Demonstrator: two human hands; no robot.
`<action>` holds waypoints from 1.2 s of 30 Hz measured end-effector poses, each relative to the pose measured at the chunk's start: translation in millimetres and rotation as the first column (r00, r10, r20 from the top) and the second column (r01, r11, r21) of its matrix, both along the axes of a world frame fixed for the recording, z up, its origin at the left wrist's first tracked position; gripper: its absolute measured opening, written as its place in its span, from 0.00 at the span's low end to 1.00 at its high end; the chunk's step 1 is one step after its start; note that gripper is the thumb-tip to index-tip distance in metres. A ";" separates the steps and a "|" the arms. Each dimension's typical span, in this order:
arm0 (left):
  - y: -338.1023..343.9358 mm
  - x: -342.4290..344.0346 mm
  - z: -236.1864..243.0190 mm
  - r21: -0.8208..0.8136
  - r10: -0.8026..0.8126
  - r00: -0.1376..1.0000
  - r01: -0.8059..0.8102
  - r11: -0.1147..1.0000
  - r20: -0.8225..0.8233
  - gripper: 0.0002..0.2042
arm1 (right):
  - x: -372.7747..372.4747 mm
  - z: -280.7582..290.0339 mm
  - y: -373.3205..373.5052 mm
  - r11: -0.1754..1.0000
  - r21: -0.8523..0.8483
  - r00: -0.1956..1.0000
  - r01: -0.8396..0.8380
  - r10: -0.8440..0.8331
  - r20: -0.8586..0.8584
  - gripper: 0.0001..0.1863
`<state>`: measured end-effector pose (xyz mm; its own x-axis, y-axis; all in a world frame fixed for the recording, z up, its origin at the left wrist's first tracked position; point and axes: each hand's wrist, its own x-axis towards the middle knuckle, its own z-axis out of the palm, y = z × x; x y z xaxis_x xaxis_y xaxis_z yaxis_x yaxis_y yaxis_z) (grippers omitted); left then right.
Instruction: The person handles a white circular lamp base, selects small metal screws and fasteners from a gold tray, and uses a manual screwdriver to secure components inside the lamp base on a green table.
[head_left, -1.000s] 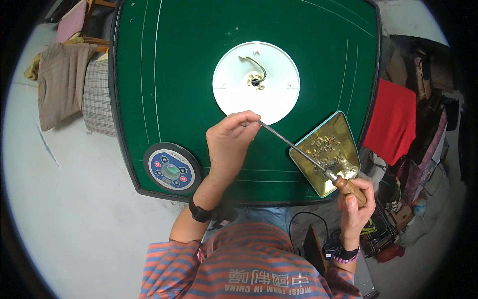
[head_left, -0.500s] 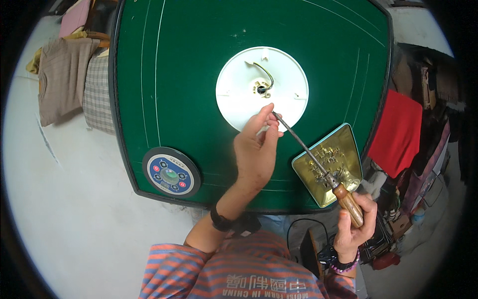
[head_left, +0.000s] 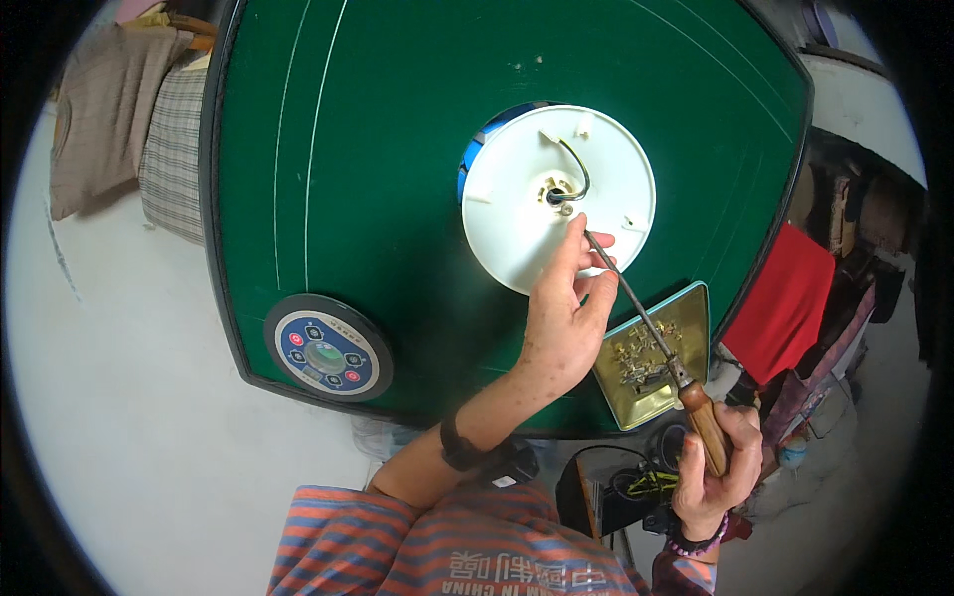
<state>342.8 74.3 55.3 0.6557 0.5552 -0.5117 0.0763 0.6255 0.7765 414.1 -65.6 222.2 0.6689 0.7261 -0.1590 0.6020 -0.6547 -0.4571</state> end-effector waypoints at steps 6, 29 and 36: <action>4.0 3.6 -2.3 -0.192 0.046 0.997 -0.034 0.981 0.058 0.30 | 6.1 -0.7 12.4 0.999 -0.018 0.999 -0.042 0.042 0.011 0.18; 21.2 -2.7 -12.0 -0.422 0.017 0.993 0.032 0.906 0.113 0.32 | 12.8 -9.4 33.6 0.989 -0.085 0.992 -0.123 0.125 0.011 0.18; 25.5 -6.4 -11.2 -0.435 0.036 0.993 0.016 0.900 0.112 0.32 | 15.1 -8.4 40.1 0.981 -0.096 0.984 -0.170 0.173 0.028 0.17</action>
